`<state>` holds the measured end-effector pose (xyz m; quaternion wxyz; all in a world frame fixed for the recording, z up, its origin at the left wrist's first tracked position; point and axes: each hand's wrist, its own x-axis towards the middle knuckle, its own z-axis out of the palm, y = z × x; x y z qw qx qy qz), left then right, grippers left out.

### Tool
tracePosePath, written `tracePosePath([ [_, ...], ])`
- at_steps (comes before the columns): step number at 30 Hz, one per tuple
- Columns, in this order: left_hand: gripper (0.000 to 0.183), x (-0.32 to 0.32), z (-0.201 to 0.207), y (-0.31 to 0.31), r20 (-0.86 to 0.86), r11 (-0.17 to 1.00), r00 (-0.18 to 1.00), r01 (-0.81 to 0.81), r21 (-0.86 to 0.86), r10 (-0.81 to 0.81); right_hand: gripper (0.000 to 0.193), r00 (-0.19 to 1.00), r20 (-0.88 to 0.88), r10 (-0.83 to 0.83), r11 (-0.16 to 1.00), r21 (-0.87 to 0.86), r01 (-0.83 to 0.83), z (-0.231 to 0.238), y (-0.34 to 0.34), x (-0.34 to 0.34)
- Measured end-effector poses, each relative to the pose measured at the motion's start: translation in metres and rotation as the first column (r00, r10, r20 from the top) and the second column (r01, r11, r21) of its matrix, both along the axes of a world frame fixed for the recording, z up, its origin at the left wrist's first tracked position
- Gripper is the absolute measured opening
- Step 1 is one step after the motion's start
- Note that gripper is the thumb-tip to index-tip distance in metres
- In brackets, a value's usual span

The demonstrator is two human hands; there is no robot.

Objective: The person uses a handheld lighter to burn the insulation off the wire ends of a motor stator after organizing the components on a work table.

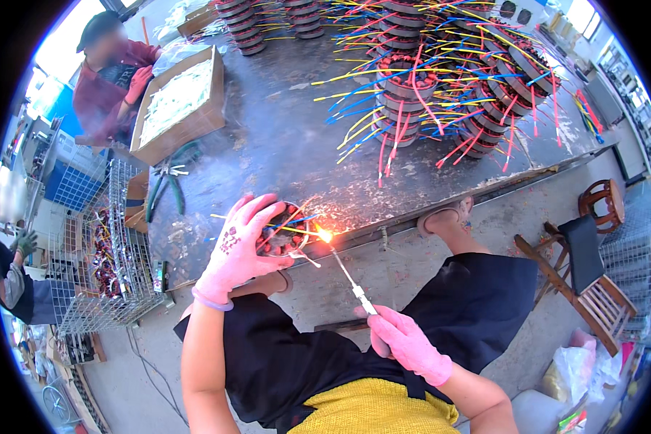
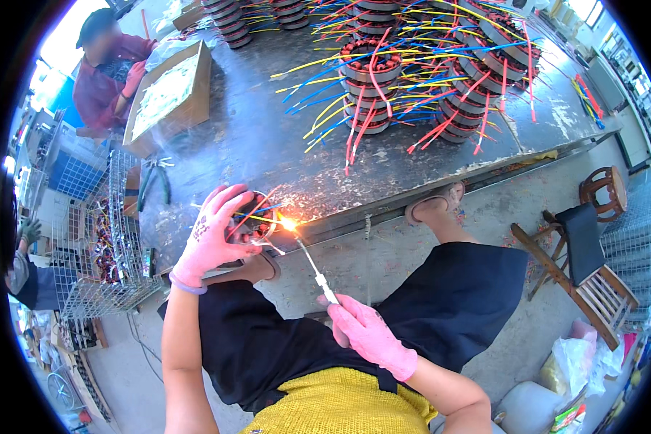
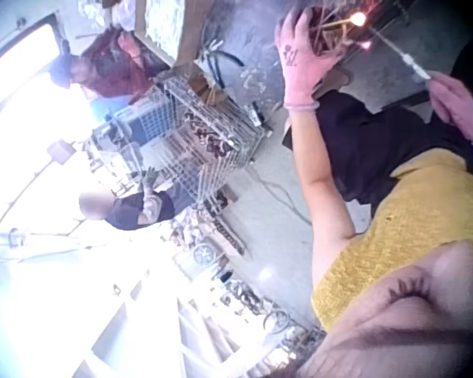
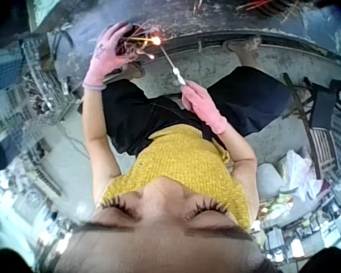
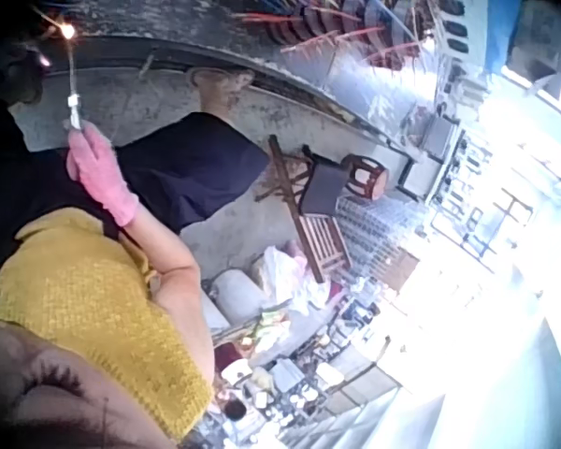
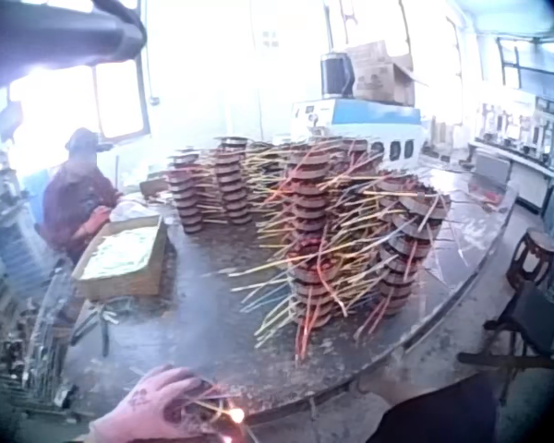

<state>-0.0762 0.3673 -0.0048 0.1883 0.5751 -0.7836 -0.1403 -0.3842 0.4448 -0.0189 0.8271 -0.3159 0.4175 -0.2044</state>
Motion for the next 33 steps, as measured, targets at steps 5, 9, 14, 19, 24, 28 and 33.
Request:
tracePosePath([
  [5,0.086,-0.0019,0.0003,0.0016,0.018,1.000,1.000,-0.010,-0.018,0.011,0.037,0.998,-0.042,0.040,0.996,-0.074,-0.043,0.0026,-0.0032,0.0015],
  [9,0.087,-0.0026,-0.0009,0.0016,0.026,1.000,1.000,-0.013,-0.027,0.014,0.038,0.999,-0.039,0.036,0.997,-0.061,-0.038,0.0015,-0.0025,-0.0011],
  [14,0.086,-0.0038,0.0025,0.0008,0.018,1.000,1.000,-0.018,-0.021,0.018,0.037,0.997,-0.066,0.027,0.995,-0.090,-0.033,-0.0012,-0.0024,-0.0010],
  [19,0.088,-0.0040,0.0011,0.0003,0.035,0.999,0.999,-0.008,-0.036,0.009,0.038,0.995,-0.072,0.066,0.991,-0.113,-0.074,-0.0020,-0.0044,-0.0013],
  [24,0.089,-0.0040,0.0019,0.0012,-0.010,1.000,1.000,-0.015,-0.007,0.015,0.038,0.999,-0.013,0.031,0.997,-0.070,-0.032,-0.0008,-0.0044,-0.0008],
  [28,0.089,-0.0044,0.0018,0.0006,0.000,1.000,1.000,-0.009,-0.018,0.009,0.038,0.997,-0.053,0.048,0.994,-0.098,-0.053,0.0015,-0.0052,-0.0032],
  [33,0.089,-0.0060,0.0017,-0.0002,0.002,0.999,1.000,-0.004,-0.032,0.004,0.038,0.995,-0.076,0.066,0.989,-0.124,-0.075,-0.0021,-0.0050,-0.0041],
])
